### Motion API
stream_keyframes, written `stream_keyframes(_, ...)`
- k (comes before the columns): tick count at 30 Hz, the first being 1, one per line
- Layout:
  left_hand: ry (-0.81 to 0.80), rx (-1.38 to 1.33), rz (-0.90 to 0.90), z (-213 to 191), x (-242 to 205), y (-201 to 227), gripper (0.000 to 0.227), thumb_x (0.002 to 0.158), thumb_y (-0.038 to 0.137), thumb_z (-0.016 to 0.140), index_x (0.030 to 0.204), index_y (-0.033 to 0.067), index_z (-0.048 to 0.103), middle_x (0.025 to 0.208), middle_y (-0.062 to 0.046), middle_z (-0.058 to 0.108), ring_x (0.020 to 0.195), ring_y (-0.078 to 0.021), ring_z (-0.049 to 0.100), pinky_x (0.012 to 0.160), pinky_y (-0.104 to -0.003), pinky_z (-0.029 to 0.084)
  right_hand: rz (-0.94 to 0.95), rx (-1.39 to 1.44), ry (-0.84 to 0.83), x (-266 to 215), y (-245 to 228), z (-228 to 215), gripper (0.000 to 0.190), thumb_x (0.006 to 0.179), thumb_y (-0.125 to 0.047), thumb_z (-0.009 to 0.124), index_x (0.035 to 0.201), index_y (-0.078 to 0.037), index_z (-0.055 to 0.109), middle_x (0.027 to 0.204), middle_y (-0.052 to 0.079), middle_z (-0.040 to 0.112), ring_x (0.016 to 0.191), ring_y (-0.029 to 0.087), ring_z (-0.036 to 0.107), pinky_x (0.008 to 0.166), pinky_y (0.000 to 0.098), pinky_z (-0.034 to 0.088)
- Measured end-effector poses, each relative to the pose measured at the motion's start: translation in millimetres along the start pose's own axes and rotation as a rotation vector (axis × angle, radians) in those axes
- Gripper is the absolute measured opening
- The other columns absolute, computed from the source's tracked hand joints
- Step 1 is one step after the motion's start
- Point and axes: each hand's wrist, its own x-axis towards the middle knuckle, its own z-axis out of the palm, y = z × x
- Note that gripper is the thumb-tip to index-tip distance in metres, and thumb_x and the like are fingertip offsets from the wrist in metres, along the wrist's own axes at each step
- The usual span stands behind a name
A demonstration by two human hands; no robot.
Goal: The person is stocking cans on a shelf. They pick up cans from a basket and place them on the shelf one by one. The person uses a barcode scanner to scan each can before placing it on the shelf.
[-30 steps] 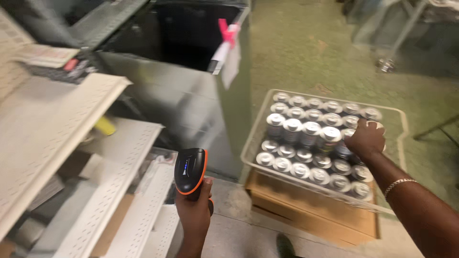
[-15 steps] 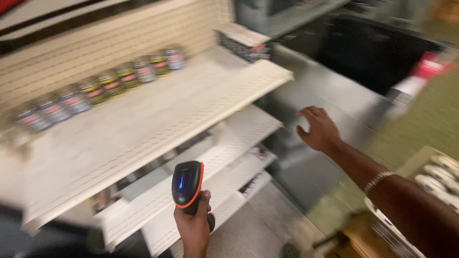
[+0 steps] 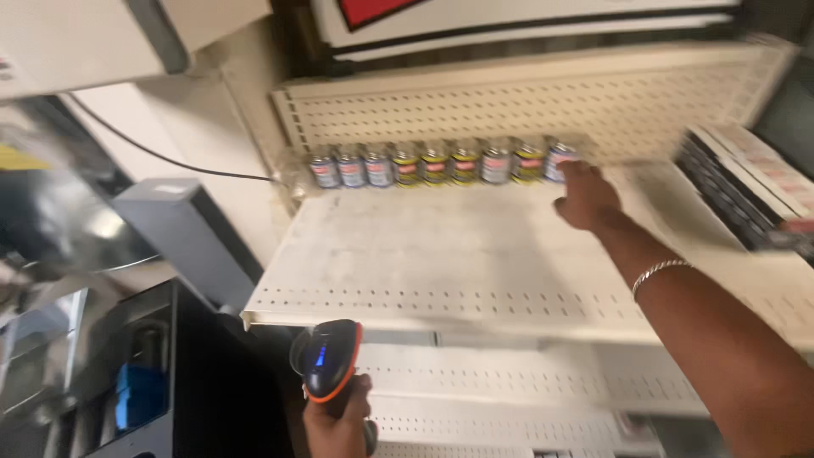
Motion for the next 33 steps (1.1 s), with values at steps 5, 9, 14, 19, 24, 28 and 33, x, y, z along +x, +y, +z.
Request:
stream_keyframes(5, 0.025, 0.031, -0.068, 28, -12, 15, 0.014, 0.077, 0.004, 0.079, 0.083, -0.0067, 0.073, 0.054, -0.016, 0.053, 0.045, -0.0231, 0.047, 0.039, -0.038, 0.044, 0.192, 0.025, -0.135, 74, 28, 7, 0.08, 0.083, -0.029, 0.071, 0.153, -0.013, 0.037, 0.154, 0.021, 0.039, 0.131, 0.05, 0.041, 0.096, 0.0655, 0.047)
stream_keyframes(9, 0.15, 0.058, 0.028, 37, -18, 10, 0.014, 0.072, 0.005, 0.08, 0.077, -0.006, 0.073, 0.047, -0.018, 0.056, 0.037, -0.0252, 0.051, 0.039, -0.036, 0.042, 0.231, -0.009, -0.238, 114, 38, 15, 0.08, 0.085, -0.016, 0.066, 0.157, -0.023, 0.035, 0.156, 0.02, 0.028, 0.135, 0.052, 0.043, 0.108, 0.0582, 0.04)
stream_keyframes(14, 0.195, 0.041, 0.187, 41, -3, -20, 0.014, 0.067, 0.007, 0.082, 0.073, -0.001, 0.072, 0.045, -0.013, 0.058, 0.035, -0.0207, 0.053, 0.039, -0.032, 0.044, 0.269, 0.08, -0.283, 116, 42, -5, 0.069, 0.079, -0.018, 0.078, 0.144, -0.018, 0.055, 0.133, 0.025, 0.036, 0.11, 0.059, 0.062, 0.099, 0.0584, 0.053)
stream_keyframes(19, 0.041, 0.02, 0.007, 39, -6, -8, 0.019, 0.073, 0.003, 0.081, 0.076, -0.0101, 0.068, 0.044, -0.023, 0.056, 0.035, -0.0286, 0.052, 0.038, -0.038, 0.042, 0.397, 0.045, -0.126, 85, 44, -16, 0.07, 0.063, -0.04, 0.086, 0.125, -0.023, 0.06, 0.131, 0.021, 0.051, 0.112, 0.046, 0.061, 0.084, 0.0567, 0.052)
stream_keyframes(24, -0.071, 0.074, 0.03, 39, -11, -16, 0.02, 0.073, 0.009, 0.085, 0.072, -0.004, 0.069, 0.043, -0.015, 0.055, 0.033, -0.0203, 0.047, 0.034, -0.034, 0.037, 0.25, -0.17, -0.014, 35, 18, -42, 0.065, 0.067, -0.052, 0.077, 0.118, -0.014, 0.063, 0.112, 0.022, 0.072, 0.105, 0.045, 0.067, 0.078, 0.0523, 0.055)
stream_keyframes(28, -0.419, 0.289, 0.133, 38, -19, 0, 0.017, 0.074, 0.017, 0.086, 0.08, 0.0031, 0.078, 0.063, -0.003, 0.068, 0.064, -0.0117, 0.057, 0.061, -0.029, 0.049, 0.364, -0.12, -0.142, -29, -51, -102, 0.06, 0.061, -0.057, 0.07, 0.104, -0.016, 0.071, 0.112, 0.016, 0.072, 0.105, 0.041, 0.067, 0.073, 0.0489, 0.052)
stream_keyframes(33, -0.822, 0.279, 0.207, 27, -43, 14, 0.031, 0.075, 0.012, 0.084, 0.104, 0.0039, 0.076, 0.087, -0.005, 0.082, 0.084, -0.0089, 0.068, 0.079, -0.026, 0.057, 0.487, -0.082, -0.283, -134, -116, -151, 0.059, 0.058, -0.06, 0.073, 0.097, -0.016, 0.074, 0.103, 0.011, 0.074, 0.097, 0.032, 0.069, 0.069, 0.042, 0.051)
